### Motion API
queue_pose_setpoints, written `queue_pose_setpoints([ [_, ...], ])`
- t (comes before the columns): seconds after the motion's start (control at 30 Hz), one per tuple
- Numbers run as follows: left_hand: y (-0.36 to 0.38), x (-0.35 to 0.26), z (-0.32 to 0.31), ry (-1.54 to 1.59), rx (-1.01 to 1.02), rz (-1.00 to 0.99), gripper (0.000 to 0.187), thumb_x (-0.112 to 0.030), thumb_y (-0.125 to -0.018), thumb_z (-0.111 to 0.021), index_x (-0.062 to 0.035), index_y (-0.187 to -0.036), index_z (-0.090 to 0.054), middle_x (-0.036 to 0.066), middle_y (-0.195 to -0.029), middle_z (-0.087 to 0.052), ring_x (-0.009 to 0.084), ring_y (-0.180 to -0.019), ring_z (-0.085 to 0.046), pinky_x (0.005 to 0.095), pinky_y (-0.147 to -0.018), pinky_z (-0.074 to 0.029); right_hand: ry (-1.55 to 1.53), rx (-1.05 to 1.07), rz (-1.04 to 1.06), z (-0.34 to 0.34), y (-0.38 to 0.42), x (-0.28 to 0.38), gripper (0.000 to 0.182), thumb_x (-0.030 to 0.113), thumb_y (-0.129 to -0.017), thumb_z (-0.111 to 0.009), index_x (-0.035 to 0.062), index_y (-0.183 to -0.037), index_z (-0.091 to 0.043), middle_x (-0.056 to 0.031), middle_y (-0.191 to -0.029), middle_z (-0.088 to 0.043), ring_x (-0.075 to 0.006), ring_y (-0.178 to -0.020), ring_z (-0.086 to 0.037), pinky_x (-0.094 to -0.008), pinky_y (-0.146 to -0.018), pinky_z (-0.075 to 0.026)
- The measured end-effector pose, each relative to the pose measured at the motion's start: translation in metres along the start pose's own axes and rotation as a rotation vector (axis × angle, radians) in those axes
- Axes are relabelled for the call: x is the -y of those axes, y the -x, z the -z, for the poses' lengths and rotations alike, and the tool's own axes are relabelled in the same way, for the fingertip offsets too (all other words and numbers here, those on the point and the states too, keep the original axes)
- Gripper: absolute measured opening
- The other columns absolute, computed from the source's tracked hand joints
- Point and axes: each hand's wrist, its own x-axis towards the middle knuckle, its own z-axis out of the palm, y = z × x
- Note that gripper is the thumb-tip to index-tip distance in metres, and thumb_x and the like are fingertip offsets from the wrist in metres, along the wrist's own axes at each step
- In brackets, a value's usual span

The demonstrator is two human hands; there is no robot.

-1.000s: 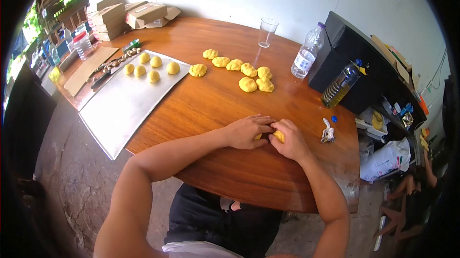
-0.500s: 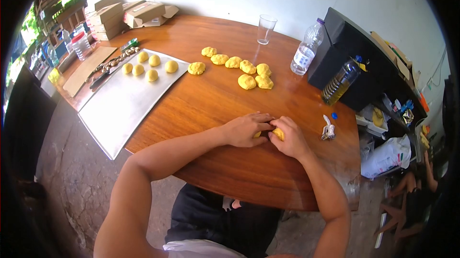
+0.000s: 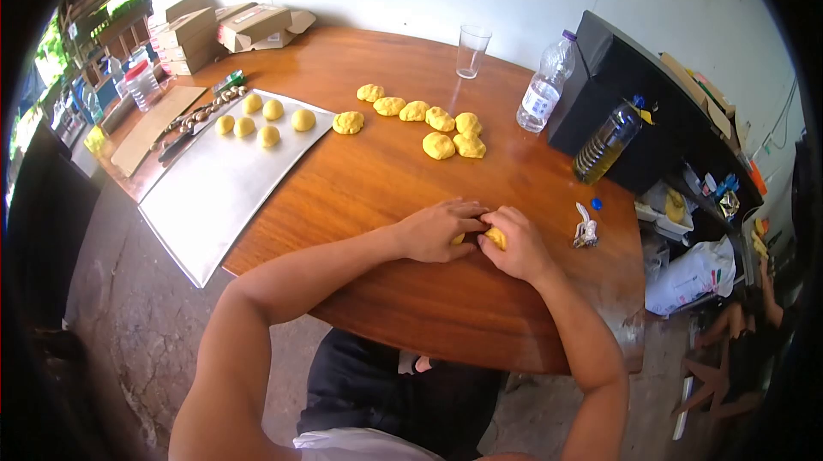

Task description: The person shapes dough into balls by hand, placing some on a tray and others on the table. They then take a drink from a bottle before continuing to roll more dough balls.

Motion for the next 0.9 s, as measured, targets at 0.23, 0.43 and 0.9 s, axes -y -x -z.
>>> queue_pose_setpoints([
  [0.23, 0.005, -0.019, 0.009, -0.030, -0.001, 0.005, 0.039, -0.022, -0.088, -0.077, -0.0036, -0.121, -0.067, 0.020, -0.134, -0.059, 0.0396, -0.126, -0.057, 0.0488, -0.109, -0.045, 0.021, 0.048, 0.000, 0.001, 0.001, 0.000, 0.027, 0.018, -0.084, -0.080, 0.0037, -0.105, -0.070, -0.0136, -0.096, -0.064, -0.0349, -0.096, -0.063, -0.0445, -0.084, -0.053],
  [0.43, 0.003, 0.003, 0.023, -0.024, 0.001, -0.113, 0.028, -0.023, -0.087, -0.076, -0.0076, -0.109, -0.068, 0.015, -0.113, -0.061, 0.0367, -0.110, -0.060, 0.0460, -0.096, -0.050, -0.043, 0.040, 0.010, 0.002, 0.002, 0.001, 0.026, 0.021, -0.085, -0.081, 0.0061, -0.104, -0.071, -0.0117, -0.096, -0.063, -0.0344, -0.094, -0.062, -0.0445, -0.083, -0.053],
  [0.9, 0.004, -0.009, 0.040, -0.045, 0.101, 0.216, 0.033, -0.031, -0.087, -0.076, -0.0072, -0.109, -0.069, 0.014, -0.108, -0.066, 0.0385, -0.104, -0.067, 0.0486, -0.088, -0.055, -0.054, 0.048, 0.015, 0.002, 0.002, 0.000, 0.026, 0.020, -0.085, -0.080, 0.0057, -0.105, -0.071, -0.0122, -0.099, -0.065, -0.0341, -0.096, -0.064, -0.0449, -0.085, -0.053],
])
